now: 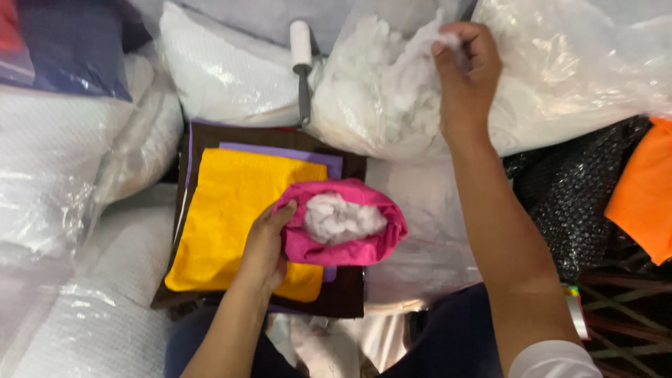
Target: The person is manually stuffing a small pink fabric pouch with white fiberfill material.
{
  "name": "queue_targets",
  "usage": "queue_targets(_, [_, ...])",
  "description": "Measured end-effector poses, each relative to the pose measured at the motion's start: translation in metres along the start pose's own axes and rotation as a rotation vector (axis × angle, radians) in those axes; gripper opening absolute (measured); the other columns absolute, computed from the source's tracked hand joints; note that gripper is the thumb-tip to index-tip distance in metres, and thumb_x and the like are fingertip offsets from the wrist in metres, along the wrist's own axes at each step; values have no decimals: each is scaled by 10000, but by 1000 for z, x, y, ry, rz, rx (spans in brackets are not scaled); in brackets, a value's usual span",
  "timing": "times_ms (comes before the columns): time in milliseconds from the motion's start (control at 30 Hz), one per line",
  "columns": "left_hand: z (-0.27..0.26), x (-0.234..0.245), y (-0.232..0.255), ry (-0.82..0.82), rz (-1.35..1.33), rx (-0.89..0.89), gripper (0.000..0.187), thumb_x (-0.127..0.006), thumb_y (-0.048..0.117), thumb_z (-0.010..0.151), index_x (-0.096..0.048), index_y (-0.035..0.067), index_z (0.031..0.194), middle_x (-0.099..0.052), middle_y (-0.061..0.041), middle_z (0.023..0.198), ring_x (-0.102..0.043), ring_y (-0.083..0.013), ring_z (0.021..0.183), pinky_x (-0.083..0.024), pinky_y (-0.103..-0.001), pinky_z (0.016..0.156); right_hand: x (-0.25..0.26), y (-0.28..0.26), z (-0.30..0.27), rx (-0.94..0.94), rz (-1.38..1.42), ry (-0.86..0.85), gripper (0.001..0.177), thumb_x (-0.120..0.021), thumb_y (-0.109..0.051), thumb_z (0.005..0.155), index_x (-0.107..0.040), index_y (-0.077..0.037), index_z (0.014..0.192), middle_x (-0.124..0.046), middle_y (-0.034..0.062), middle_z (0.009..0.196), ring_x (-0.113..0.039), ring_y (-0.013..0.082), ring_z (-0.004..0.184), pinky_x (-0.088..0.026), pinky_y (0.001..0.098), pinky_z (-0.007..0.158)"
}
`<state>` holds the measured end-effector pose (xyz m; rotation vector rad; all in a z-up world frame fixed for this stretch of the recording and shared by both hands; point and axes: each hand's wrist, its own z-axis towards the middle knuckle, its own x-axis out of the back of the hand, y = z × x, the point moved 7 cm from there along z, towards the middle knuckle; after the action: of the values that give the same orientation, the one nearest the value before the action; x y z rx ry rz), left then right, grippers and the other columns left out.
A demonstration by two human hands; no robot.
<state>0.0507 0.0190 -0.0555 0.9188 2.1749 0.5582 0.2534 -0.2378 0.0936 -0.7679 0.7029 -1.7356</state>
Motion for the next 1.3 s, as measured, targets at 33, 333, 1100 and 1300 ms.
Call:
queue_targets(33, [-5,1,1,22,-7,16,259,-650,126,861,-691,8,1089,-750,-177,1091,-716,-309,996,-569,-388,892,1,-15,-13,-22,2,-17,170,-670,25,974,-647,-112,1071,-593,-7,978,-546,111,918,-443,237,808])
queue_targets(333, [-10,6,5,7,96,-131,426,-700,216,919,-655,3,1285,-672,-154,958,-689,-310,932,-580,-463,759,-18,-84,-154,151,133,-192,156,-658,11,981,-556,43,1093,-585,191,1050,-583,307,1032,-469,413,963])
queue_targets(1100, [-10,26,22,80,967,-495,692,-693,11,767,-557,168,1427,-663,-240,1224,-611,-460,1214,-497,-526,1022,-77,-32,-267,240,-256,-653,133,-704,-51,936,-721,-105,1057,-691,52,1085,-718,267,1033,-593,361,905])
queue_targets(1300, [-13,17,24,100,896,-544,626,-682,0,751,-619,161,1353,-681,-220,1232,-613,-466,1212,-506,-537,1020,-77,-75,-252,559,-257,-538,248,-621,-143,1019,-733,-100,1236,-639,156,1342,-628,379,1246,-519,470,1031])
